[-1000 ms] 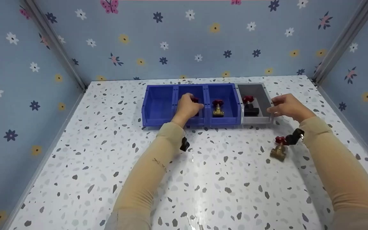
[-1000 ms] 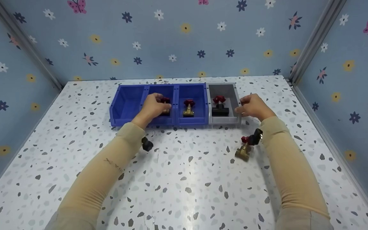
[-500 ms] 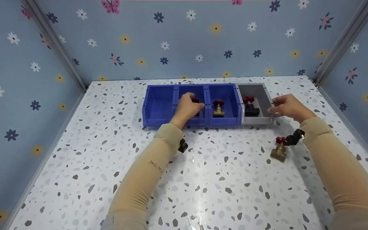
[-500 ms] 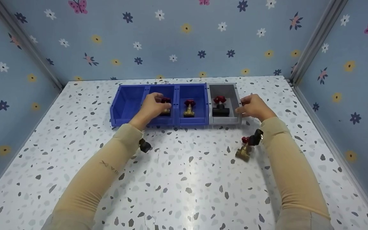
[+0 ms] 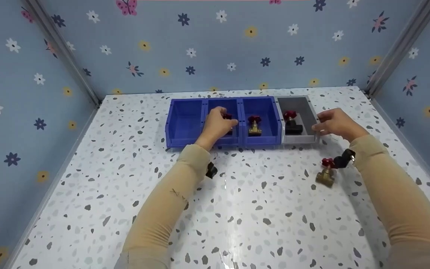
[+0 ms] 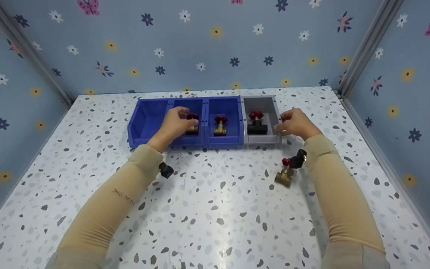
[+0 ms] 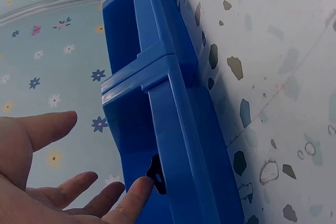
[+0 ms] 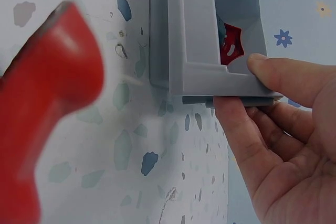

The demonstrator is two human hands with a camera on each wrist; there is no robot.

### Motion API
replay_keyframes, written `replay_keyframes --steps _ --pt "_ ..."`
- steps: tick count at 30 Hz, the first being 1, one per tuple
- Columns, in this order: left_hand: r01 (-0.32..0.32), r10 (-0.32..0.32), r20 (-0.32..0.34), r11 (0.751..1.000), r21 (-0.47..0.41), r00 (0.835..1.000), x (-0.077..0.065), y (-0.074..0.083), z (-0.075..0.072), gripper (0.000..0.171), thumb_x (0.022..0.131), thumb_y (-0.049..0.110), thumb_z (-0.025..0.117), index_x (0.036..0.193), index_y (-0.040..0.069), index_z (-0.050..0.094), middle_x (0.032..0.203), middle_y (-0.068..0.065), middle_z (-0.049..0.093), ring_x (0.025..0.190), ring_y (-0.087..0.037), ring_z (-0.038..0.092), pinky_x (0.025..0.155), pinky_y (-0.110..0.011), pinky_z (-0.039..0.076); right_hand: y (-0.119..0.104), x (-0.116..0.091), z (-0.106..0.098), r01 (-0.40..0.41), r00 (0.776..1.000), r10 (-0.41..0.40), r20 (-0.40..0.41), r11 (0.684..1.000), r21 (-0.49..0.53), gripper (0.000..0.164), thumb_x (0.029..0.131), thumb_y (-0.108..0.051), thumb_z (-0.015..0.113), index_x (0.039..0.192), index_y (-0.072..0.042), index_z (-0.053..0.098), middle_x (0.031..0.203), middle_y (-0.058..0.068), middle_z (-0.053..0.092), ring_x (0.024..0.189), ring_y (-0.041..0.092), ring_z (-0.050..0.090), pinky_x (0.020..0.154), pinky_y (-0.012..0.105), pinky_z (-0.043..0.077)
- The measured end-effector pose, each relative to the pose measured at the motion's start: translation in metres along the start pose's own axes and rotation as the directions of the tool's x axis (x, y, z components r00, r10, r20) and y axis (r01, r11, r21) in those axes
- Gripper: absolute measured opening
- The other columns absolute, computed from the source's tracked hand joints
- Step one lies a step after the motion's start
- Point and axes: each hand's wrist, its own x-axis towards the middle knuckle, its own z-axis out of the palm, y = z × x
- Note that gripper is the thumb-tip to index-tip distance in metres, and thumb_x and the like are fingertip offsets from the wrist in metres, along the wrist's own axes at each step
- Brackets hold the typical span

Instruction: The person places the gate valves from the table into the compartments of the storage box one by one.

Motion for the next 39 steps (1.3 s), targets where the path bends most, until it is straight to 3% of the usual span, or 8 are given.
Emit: replay_keyframes --steps 4,10,16,26,39 --pt "-0.003 0.003 -0.011 1.0 0.014 1.0 -0.002 0.001 0.0 0.065 0.101 0.017 0.077 0.156 -0.004 0.049 0.156 -0.024 0.057 0.128 -0.032 0.069 0.112 -0.045 0.056 -0.001 0.0 -0.001 -0.006 1.0 0.006 0.002 1.0 -0.008 0.069 0.104 -0.013 0.072 0.16 0.013 0.04 0.152 0.032 0.052 0.11 0.013 0.066 0.086 0.019 0.062" --pt "-0.013 0.013 -0.012 0.999 0.038 1.0 -0.005 0.003 0.002 0.064 0.1 0.019 0.078 0.154 -0.002 0.051 0.156 -0.022 0.057 0.136 -0.032 0.061 0.115 -0.045 0.053 0.0 0.0 0.0 0.004 1.0 -0.004 0.001 1.0 0.001 0.068 0.104 -0.01 0.073 0.159 0.014 0.04 0.15 0.033 0.053 0.104 0.008 0.068 0.086 0.021 0.063" --pt "-0.011 0.011 0.003 1.0 0.026 1.0 -0.008 0.004 0.0 0.065 0.101 0.019 0.078 0.156 -0.002 0.05 0.157 -0.022 0.056 0.137 -0.033 0.06 0.115 -0.045 0.053 0.0 0.001 0.001 -0.003 1.0 0.003 -0.005 1.0 -0.029 0.066 0.104 -0.011 0.071 0.158 0.013 0.043 0.15 0.033 0.053 0.116 0.02 0.066 0.087 0.021 0.063" --pt "-0.017 0.016 0.016 1.0 0.01 1.0 -0.013 0.0 -0.008 0.065 0.1 0.018 0.078 0.155 -0.002 0.051 0.156 -0.025 0.054 0.137 -0.033 0.057 0.118 -0.047 0.05 0.001 -0.002 0.002 0.031 0.999 -0.032 -0.01 0.999 -0.012 0.068 0.104 -0.011 0.072 0.158 0.015 0.041 0.146 0.033 0.056 0.096 0.004 0.068 0.084 0.022 0.064" --pt "-0.044 0.044 0.003 0.998 0.034 0.999 -0.017 -0.007 -0.017 0.064 0.099 0.02 0.079 0.152 -0.004 0.053 0.154 -0.026 0.056 0.139 -0.037 0.055 0.118 -0.05 0.048 0.001 0.001 0.002 0.002 1.0 -0.002 -0.013 1.0 -0.005 0.065 0.104 -0.01 0.072 0.157 0.014 0.044 0.15 0.034 0.053 0.103 0.007 0.066 0.086 0.023 0.064"
